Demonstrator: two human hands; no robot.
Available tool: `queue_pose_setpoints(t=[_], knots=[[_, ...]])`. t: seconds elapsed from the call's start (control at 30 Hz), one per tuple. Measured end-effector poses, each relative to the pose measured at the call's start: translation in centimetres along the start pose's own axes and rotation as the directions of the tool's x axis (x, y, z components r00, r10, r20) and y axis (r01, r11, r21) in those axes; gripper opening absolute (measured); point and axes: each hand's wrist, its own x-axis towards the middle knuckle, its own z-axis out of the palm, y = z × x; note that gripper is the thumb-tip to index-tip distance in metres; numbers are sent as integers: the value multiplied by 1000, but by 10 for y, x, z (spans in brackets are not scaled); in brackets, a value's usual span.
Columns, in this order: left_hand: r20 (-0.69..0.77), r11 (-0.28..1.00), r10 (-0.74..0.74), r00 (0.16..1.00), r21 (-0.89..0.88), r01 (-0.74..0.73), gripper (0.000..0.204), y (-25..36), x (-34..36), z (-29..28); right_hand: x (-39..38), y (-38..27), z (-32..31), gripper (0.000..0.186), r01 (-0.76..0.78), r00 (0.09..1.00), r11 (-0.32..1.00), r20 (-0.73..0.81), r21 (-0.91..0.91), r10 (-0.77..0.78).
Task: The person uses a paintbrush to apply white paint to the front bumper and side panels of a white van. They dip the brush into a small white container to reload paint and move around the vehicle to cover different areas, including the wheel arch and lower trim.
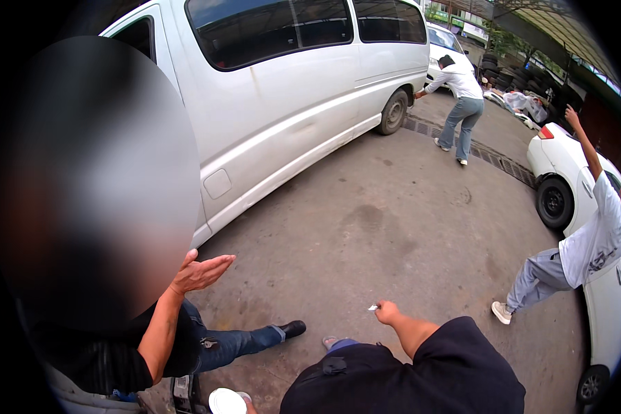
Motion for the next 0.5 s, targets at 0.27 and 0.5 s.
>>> queue_pose_setpoints(t=[0.27,0.5], knots=[[28,1000,-15,1000,-18,16,57,10,4,7,-8,19,2,28,-30,1000,1000,10,-5,30],[39,999,-32,999,-41,34,57,10,12,7,-14,14,1,25,-42,999,998,19,-40,42]])
